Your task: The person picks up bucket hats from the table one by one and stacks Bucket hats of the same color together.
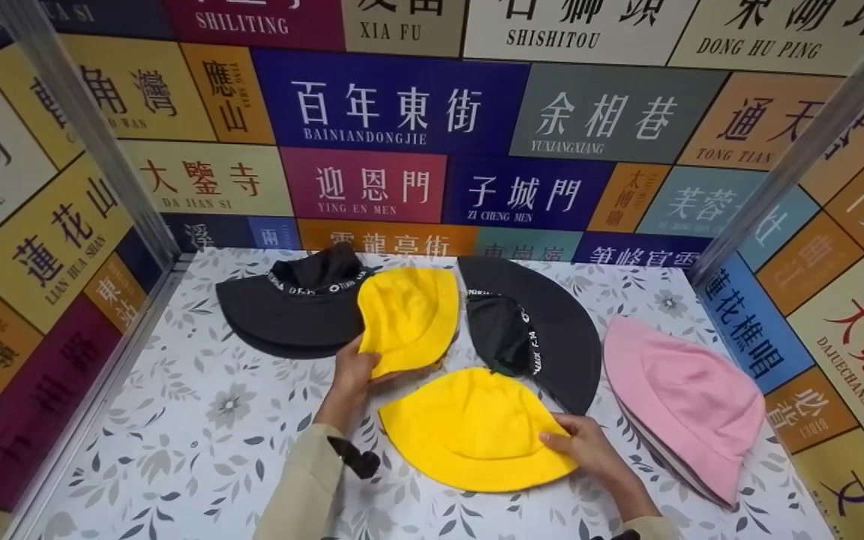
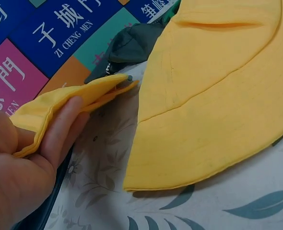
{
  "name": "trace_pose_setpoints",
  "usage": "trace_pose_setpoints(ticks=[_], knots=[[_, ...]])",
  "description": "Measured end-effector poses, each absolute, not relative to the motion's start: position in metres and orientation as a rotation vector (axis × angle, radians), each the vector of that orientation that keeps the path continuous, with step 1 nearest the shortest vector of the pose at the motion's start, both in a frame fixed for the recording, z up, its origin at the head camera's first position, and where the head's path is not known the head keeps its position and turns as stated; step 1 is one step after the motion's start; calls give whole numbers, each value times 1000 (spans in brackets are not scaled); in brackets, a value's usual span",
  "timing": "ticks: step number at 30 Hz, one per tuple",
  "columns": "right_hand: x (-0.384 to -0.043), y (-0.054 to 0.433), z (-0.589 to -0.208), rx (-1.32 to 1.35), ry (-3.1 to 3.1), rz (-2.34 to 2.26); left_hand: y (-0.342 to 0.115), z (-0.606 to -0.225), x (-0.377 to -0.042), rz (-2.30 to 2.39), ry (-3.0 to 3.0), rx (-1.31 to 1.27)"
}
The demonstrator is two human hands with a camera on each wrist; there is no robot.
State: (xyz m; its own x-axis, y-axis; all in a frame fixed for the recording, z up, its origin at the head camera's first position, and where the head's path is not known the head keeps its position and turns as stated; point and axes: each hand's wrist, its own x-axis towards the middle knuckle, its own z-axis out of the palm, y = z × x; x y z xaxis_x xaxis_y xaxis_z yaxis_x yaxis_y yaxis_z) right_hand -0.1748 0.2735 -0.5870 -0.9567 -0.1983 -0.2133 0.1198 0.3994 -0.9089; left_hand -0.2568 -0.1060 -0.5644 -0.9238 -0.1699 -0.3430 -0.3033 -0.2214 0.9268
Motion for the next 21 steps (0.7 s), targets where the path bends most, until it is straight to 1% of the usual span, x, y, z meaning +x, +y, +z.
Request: trace_pose_setpoints(ticks=[9, 15, 21], knots=[[-175, 273, -587, -54, 2336, -1595, -111, -549, -249, 2445, 1669, -560], [-177, 275, -587, -106, 2338, -1612, -109, -533, -240, 2479, 1618, -475], [-178, 274, -586, -92, 2358, -1582, -106, -522, -232, 2499, 1597, -374]])
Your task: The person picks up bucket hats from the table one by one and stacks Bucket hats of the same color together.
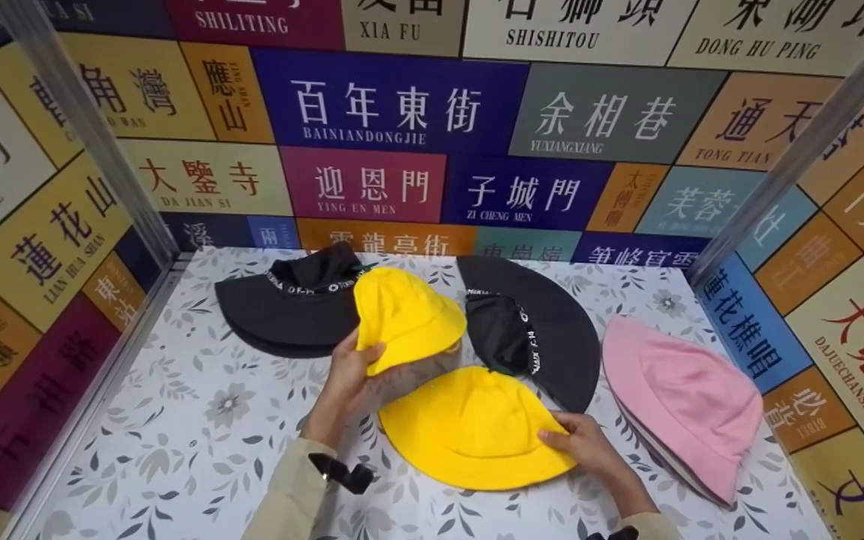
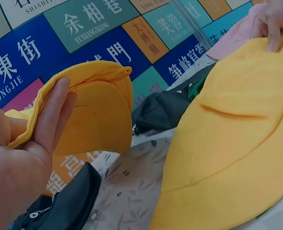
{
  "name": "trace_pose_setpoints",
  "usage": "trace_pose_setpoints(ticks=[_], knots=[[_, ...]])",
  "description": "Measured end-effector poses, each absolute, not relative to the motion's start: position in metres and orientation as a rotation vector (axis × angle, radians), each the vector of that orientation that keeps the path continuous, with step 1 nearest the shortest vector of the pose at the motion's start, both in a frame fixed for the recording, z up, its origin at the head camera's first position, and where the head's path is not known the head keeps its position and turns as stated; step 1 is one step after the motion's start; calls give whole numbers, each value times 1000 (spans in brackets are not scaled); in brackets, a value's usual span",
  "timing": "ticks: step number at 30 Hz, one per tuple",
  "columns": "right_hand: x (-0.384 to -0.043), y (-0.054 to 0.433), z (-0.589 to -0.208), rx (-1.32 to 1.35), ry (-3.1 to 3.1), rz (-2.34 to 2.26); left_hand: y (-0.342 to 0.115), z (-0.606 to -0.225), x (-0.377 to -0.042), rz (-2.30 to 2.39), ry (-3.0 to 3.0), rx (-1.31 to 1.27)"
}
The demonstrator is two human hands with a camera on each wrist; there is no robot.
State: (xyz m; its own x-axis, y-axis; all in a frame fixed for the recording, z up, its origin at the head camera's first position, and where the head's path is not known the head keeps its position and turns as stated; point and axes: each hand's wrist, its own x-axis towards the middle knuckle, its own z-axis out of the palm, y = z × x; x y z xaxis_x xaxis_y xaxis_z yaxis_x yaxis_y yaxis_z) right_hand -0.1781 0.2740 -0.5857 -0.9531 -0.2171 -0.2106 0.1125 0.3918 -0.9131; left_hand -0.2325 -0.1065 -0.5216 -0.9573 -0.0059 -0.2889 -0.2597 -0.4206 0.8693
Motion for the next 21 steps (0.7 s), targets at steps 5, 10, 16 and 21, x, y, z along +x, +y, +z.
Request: trace_pose_setpoints(ticks=[5, 10, 16, 21], knots=[[-179, 273, -586, -58, 2380, -1552, -104, -514, -230, 2475, 1633, -305], [-180, 273, -588, -79, 2379, -1552, -103, -505, -225, 2460, 1559, -175], [-182, 277, -592, -99, 2321, -1571, -102, -497, -214, 2412, 1476, 77], [-182, 276, -589, -87, 2339, -1532, -100, -494, -208, 2354, 1427, 254]])
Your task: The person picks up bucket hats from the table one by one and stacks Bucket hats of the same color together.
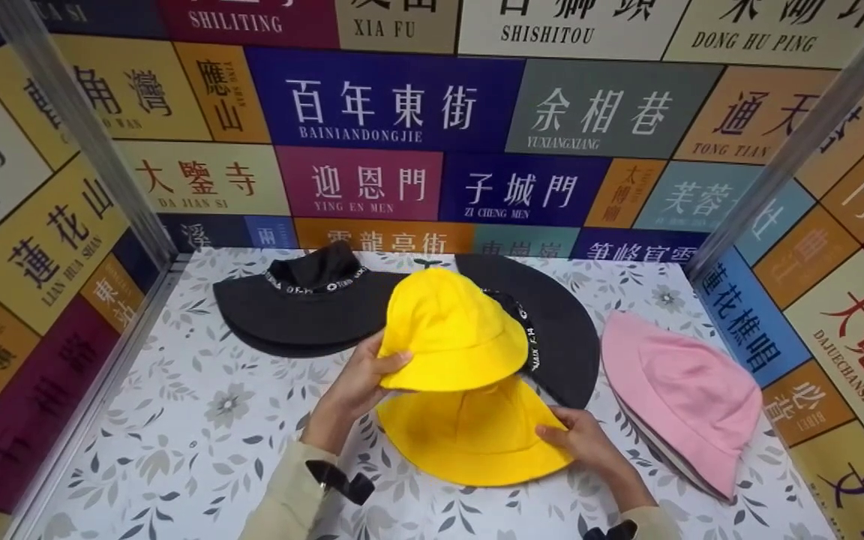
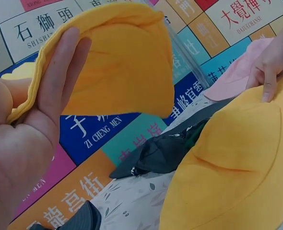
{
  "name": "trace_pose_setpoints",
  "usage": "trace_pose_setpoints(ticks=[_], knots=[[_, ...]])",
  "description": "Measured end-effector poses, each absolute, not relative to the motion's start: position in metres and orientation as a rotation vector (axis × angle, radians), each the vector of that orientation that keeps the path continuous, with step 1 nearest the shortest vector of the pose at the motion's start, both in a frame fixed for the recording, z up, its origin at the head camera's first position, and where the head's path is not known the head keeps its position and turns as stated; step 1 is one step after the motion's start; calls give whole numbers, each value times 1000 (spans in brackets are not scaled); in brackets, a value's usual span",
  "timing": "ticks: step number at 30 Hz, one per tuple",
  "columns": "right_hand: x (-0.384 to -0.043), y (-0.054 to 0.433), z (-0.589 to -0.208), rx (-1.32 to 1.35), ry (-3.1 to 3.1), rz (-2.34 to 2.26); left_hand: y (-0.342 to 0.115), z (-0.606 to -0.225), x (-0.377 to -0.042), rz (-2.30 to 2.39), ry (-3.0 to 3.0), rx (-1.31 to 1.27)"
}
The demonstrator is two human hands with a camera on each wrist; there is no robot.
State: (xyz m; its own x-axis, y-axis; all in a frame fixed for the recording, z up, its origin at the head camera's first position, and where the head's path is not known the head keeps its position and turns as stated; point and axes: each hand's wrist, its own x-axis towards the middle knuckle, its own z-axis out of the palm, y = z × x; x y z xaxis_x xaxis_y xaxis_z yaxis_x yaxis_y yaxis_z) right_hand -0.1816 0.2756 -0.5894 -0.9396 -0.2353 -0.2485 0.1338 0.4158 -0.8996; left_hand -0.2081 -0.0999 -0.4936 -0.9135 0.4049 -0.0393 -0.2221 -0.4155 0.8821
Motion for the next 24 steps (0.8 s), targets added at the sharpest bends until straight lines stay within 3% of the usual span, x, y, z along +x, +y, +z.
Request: trace_pose_setpoints(ticks=[16, 24], knots=[[-189, 279, -589, 350, 2287, -1647, -98, -516, -198, 2134, 1369, 533], [-190, 282, -588, 210, 2169, -1712, -90, -532, -195, 2031, 1326, 700]])
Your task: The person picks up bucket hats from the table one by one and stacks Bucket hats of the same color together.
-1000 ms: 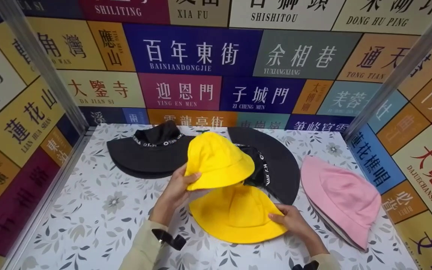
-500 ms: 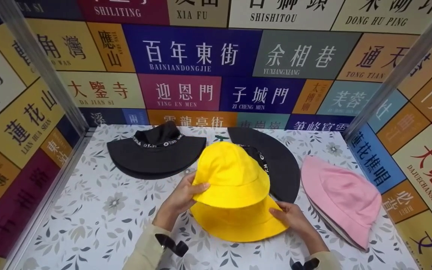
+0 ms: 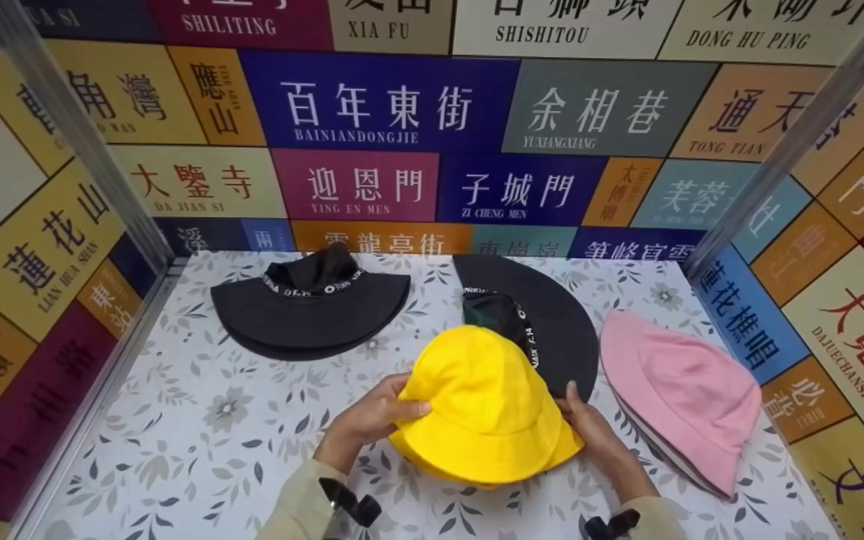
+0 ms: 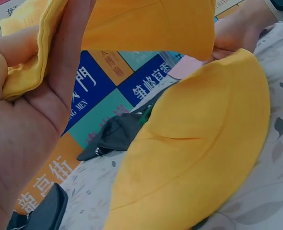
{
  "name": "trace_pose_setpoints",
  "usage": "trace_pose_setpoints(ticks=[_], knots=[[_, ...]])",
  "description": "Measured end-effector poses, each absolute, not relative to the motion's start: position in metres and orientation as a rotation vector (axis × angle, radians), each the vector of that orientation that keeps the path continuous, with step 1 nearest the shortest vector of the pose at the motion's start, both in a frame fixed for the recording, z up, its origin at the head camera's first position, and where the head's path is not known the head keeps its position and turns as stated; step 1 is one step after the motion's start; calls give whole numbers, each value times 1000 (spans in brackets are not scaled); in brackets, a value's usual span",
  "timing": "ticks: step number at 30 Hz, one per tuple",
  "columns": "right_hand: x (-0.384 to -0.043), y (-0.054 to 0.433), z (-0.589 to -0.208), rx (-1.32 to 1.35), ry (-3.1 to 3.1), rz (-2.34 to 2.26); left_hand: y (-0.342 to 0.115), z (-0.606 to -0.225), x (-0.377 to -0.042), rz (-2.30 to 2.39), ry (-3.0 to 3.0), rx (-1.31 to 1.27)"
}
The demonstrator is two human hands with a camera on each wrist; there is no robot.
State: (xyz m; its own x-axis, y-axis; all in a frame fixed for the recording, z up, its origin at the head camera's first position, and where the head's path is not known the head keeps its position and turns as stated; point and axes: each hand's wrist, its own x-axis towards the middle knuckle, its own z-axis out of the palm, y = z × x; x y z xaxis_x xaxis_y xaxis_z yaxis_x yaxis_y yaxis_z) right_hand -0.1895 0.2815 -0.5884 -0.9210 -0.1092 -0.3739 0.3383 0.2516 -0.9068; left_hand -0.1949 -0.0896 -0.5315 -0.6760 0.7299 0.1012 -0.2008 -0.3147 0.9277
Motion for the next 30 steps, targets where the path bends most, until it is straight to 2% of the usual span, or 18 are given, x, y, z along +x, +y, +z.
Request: trace_pose_setpoints(ticks=[12, 16, 30], knots=[[-190, 286, -585, 203, 2045, -1751, -70, -546, -194, 1891, 1327, 650], [-188, 288, -583, 170, 2011, -1774, -73, -546, -195, 1883, 1421, 635], [-189, 291, -592, -12, 2068, -1736, -103, -553, -197, 1667, 2075, 328]])
